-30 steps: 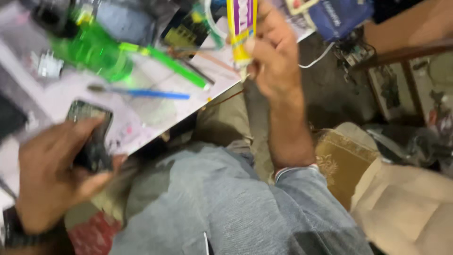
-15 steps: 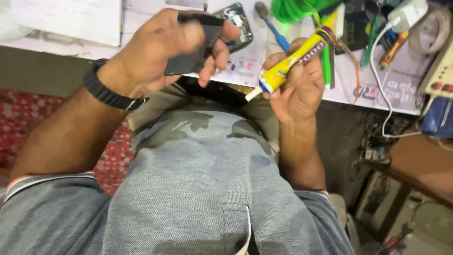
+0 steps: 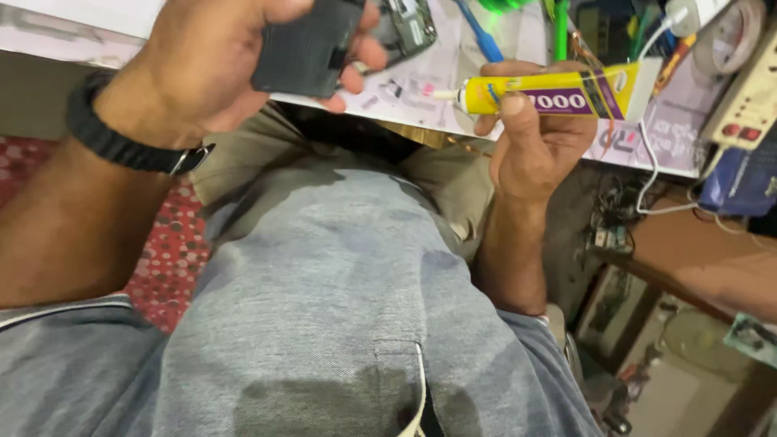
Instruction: The person applies adhesive from a tube to the back of a mobile phone battery and then presses the battery into the internal chassis of the phone.
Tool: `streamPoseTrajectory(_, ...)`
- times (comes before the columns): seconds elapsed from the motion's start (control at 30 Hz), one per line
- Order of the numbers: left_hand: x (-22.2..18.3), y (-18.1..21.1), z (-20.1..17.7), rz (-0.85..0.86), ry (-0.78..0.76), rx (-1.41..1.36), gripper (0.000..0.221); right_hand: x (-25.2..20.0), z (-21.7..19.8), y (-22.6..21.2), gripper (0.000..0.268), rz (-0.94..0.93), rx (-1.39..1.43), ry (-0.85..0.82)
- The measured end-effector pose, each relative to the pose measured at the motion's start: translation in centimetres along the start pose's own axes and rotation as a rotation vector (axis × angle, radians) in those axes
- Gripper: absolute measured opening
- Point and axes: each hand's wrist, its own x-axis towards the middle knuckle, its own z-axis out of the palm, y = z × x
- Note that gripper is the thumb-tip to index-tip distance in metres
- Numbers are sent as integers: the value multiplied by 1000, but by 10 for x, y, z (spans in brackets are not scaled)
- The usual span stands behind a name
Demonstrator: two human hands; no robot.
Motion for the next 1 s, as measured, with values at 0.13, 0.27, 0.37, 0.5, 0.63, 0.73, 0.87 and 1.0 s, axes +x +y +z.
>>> streamPoseTrajectory(0.13, 6, -6, 24, -125, -20, 315, 40, 0, 5, -12, 21, 149, -179, -3)
streamPoseTrajectory(0.27, 7, -8, 34, -81, -32, 644, 36, 13, 20, -4, 28, 449, -60, -72)
streamPoseTrajectory(0.37, 5, -4, 25, -60, 10, 803, 35, 22, 29, 3, 32, 559, -78, -154)
streamPoseTrajectory(0.5, 3, 6, 17, -91, 154, 941, 35, 41, 41, 15, 34, 526, -25, -169)
streamPoseTrajectory(0.63, 9, 11, 15, -50, 253, 651, 31, 57, 48, 24, 33, 467, 3, -219)
streamPoseTrajectory(0.73, 11, 9, 14, 49, 175, 928, 34, 45, 39, 16, 30, 347, -75, -184)
streamPoseTrajectory(0.87, 28, -23, 25, 49, 128, 1228, 35, 13, 15, -6, 18, -45, -66, -8)
streamPoseTrajectory(1.0, 48, -46, 32, 361, 95, 1466, 37, -7, 2, -14, 24, -110, 58, 96)
